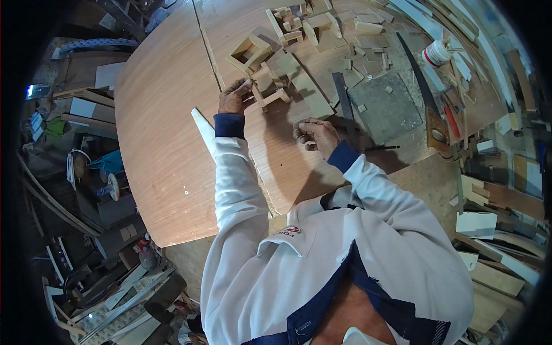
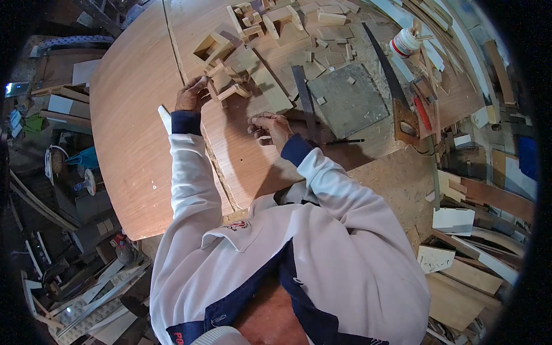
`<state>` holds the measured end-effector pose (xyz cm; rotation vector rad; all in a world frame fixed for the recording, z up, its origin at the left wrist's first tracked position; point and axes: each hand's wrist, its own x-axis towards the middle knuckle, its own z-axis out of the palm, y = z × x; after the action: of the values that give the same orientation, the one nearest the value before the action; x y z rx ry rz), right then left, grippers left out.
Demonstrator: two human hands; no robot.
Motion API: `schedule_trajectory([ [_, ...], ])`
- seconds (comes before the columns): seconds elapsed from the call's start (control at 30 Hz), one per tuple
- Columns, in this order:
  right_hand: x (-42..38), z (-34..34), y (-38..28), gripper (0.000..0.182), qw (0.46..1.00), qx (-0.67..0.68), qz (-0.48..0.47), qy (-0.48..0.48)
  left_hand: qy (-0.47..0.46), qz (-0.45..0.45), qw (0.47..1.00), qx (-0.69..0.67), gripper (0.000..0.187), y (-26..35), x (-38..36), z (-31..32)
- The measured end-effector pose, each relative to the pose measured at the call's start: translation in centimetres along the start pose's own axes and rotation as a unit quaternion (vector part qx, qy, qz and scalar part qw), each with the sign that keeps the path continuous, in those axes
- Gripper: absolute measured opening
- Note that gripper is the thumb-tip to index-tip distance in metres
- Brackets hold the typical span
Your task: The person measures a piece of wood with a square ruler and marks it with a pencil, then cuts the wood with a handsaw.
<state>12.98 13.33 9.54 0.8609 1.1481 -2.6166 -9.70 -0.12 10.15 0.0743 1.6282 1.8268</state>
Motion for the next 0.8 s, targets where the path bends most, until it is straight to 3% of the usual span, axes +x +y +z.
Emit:
schedule_trajectory([
  [0.8,-0.3,-1.5,0.3,0.017,0.999,-0.004,0.001,0.039,-0.016,-0.015,1.0,0.009,0.028,0.3,0.6,0.3],
])
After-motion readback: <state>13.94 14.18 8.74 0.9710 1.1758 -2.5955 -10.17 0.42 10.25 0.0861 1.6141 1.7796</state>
